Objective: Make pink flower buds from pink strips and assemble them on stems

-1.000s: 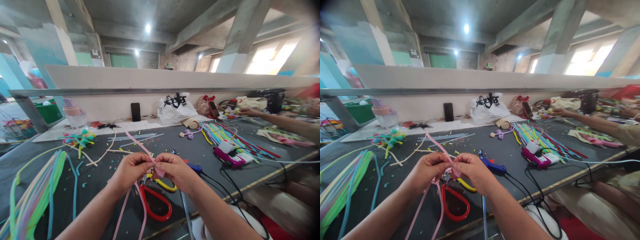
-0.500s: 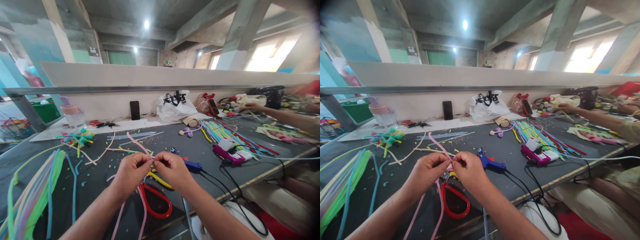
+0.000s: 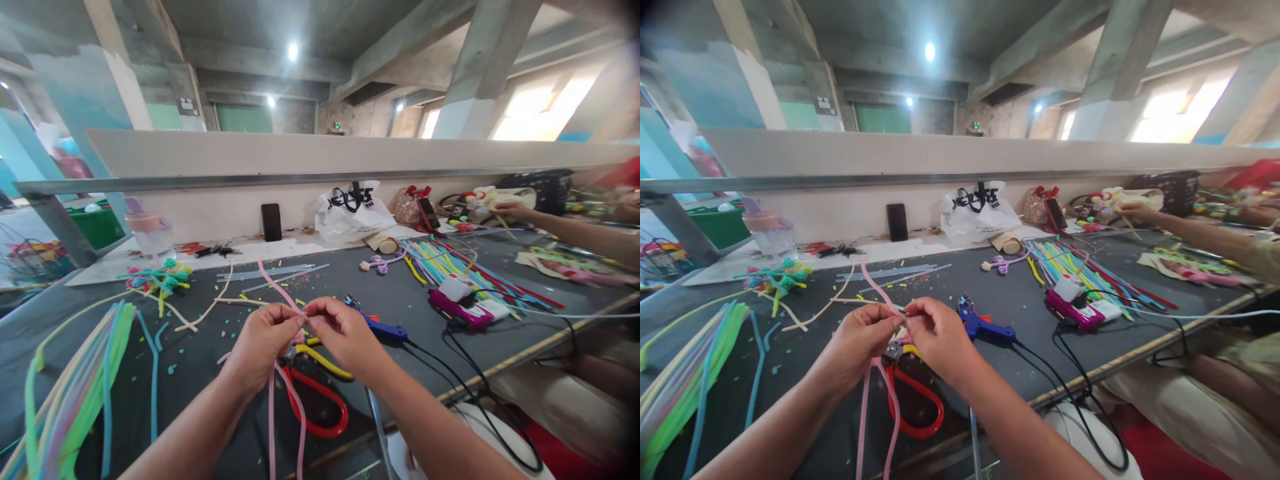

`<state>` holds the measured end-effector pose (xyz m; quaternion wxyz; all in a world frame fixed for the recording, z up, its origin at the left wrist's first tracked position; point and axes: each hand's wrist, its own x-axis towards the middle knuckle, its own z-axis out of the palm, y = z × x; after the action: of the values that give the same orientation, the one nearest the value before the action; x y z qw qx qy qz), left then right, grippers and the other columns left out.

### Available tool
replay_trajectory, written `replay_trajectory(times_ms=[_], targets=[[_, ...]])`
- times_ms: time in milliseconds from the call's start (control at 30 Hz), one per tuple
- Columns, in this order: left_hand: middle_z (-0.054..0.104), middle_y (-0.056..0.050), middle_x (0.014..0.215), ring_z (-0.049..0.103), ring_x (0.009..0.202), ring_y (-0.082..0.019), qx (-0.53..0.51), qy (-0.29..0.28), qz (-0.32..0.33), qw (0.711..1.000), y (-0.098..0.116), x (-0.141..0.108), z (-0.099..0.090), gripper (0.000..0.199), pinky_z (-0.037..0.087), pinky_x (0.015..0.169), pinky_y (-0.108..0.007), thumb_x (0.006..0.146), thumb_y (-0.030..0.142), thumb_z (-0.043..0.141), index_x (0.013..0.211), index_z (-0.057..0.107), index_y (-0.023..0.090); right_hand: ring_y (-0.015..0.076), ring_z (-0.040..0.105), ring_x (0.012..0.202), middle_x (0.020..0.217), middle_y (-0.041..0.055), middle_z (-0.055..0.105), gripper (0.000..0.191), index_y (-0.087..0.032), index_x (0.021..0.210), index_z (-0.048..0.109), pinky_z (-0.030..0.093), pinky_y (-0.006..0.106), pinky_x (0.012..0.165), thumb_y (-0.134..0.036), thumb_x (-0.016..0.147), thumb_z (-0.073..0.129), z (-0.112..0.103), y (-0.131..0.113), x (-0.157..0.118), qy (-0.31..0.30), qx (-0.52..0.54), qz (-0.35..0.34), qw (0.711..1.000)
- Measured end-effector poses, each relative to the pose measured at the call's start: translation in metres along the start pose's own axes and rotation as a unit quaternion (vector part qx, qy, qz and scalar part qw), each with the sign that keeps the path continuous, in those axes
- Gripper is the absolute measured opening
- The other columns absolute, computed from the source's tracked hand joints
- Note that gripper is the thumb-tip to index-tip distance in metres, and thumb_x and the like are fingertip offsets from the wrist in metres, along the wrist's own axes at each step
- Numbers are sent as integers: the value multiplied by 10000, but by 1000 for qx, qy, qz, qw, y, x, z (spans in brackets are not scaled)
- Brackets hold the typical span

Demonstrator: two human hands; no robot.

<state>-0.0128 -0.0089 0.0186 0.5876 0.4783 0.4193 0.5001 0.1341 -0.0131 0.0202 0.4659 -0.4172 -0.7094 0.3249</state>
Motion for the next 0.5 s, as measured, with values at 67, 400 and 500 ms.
replay_trajectory(times_ms=[67,400,500], targets=[[540,48,481,365,393,-27,28,-21,27,999,1,-1,-1,163,257,393,-142,671,277,684,682,629,124,142,590,638,679,7,621,135,-164,773,607,468,267,625,-287,774,552,-7,-6,2,-59,120,96,986],[639,-15,659,554,628,-127,268,-48,160,949,-5,-6,2,148,416,581,-204,761,252,596,694,682,151,89,475,467,456,-33,559,144,-164,521,575,369,210,500,-201,661,580,-20,-5,2,-61,57,175,981],[636,-10,655,555,622,-127,311,-30,174,934,-10,-3,2,136,416,578,-204,758,238,584,685,662,154,92,474,461,459,-36,566,98,-170,537,579,354,201,467,-165,631,554,-19,-3,1,-51,-14,183,982]])
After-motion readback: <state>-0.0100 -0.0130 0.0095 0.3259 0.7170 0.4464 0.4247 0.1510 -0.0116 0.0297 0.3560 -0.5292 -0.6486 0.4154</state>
